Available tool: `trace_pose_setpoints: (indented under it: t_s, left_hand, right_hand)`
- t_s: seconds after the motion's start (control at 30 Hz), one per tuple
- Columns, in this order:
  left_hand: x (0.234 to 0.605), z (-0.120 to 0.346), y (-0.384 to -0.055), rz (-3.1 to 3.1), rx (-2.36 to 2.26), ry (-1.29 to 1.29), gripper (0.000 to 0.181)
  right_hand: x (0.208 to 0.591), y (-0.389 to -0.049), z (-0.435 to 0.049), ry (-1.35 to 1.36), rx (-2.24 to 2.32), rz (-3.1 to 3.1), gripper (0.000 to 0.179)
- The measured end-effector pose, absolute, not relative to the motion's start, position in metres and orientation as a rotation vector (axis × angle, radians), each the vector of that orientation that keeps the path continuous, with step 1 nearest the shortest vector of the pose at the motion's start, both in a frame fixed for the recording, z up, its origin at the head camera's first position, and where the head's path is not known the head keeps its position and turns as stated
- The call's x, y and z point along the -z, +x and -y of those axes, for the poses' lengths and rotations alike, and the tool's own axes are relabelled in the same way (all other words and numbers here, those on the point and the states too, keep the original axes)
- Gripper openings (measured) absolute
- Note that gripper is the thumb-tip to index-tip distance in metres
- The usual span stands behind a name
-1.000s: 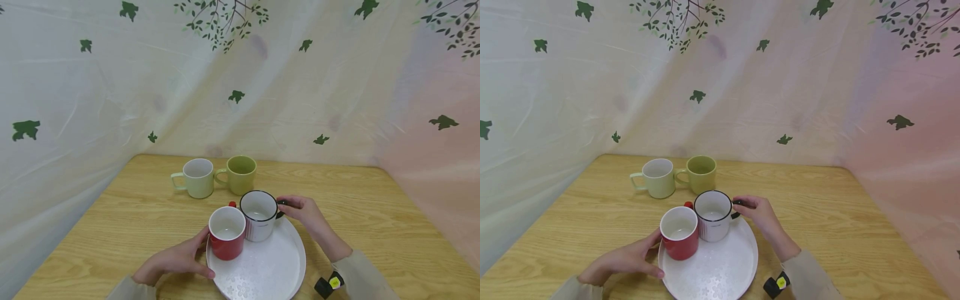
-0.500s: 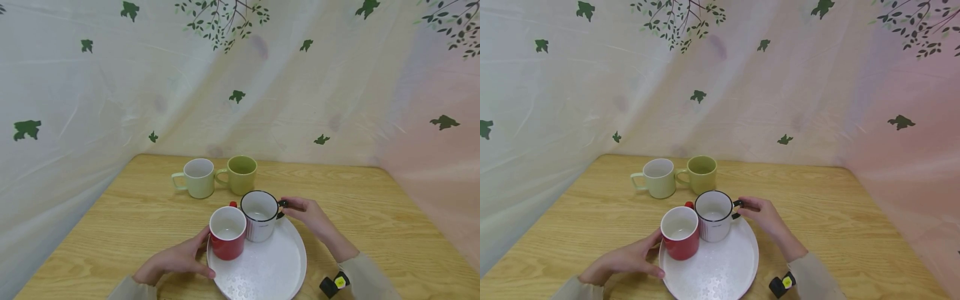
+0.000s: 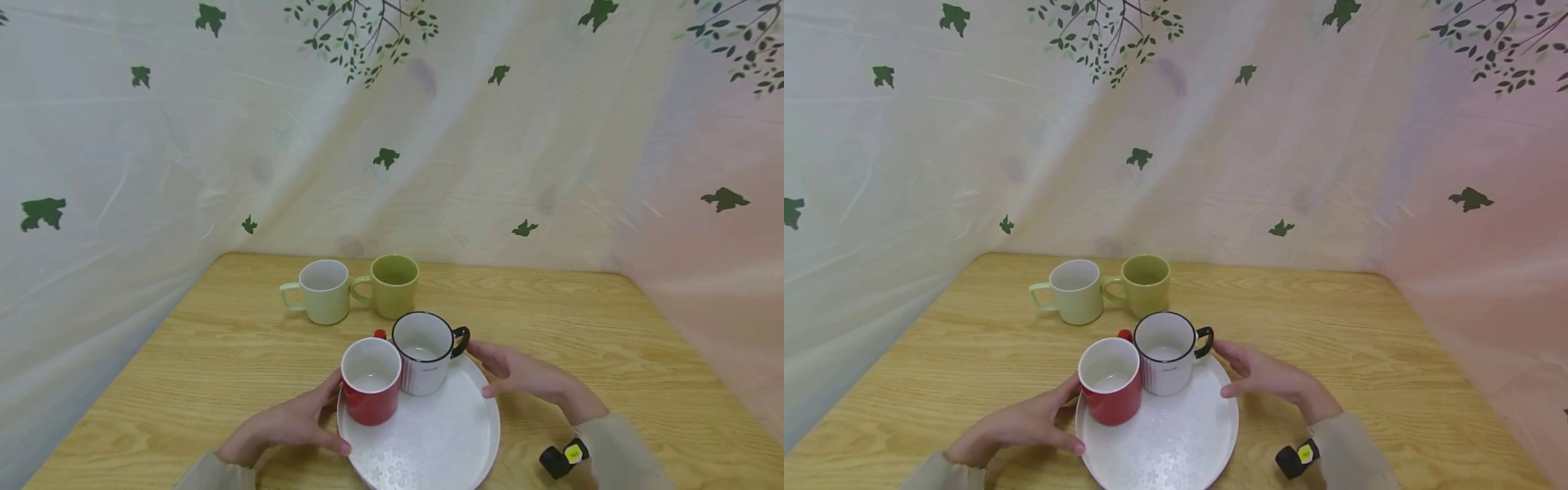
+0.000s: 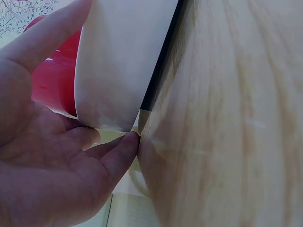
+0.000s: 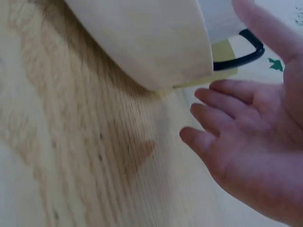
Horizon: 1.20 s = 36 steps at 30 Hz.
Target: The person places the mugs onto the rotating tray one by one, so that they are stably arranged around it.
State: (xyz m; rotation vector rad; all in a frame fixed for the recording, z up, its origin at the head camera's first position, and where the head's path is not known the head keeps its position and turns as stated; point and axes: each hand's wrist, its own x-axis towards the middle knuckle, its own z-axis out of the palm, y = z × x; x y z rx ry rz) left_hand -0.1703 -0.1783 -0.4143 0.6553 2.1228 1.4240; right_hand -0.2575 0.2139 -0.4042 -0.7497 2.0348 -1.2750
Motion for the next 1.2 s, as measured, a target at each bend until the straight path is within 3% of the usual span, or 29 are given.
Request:
trace_pose_setpoints:
  t_s: [0.17, 0.33, 0.63, 1.2]
  left_hand:
    - [0.414, 0.178, -0.170, -2.135, -1.412, 0.649, 0.115]
    - [0.414, 0.178, -0.170, -2.145, -1.403, 0.645, 0.114]
    - [0.416, 0.179, -0.170, -2.120, -1.430, 0.667, 0.115]
    - [0.415, 0.178, -0.171, -2.102, -1.450, 0.682, 0.115]
  right_hand:
    - [0.408, -0.259, -0.222, -0.885, 1.213, -1.923, 0.112]
    - [0.411, -0.261, -0.226, -0.944, 1.170, -1.883, 0.119]
    - [0.418, -0.272, -0.226, -1.126, 1.183, -1.782, 0.118]
    - [0.418, -0.285, -0.216, -1.104, 1.137, -1.705, 0.118]
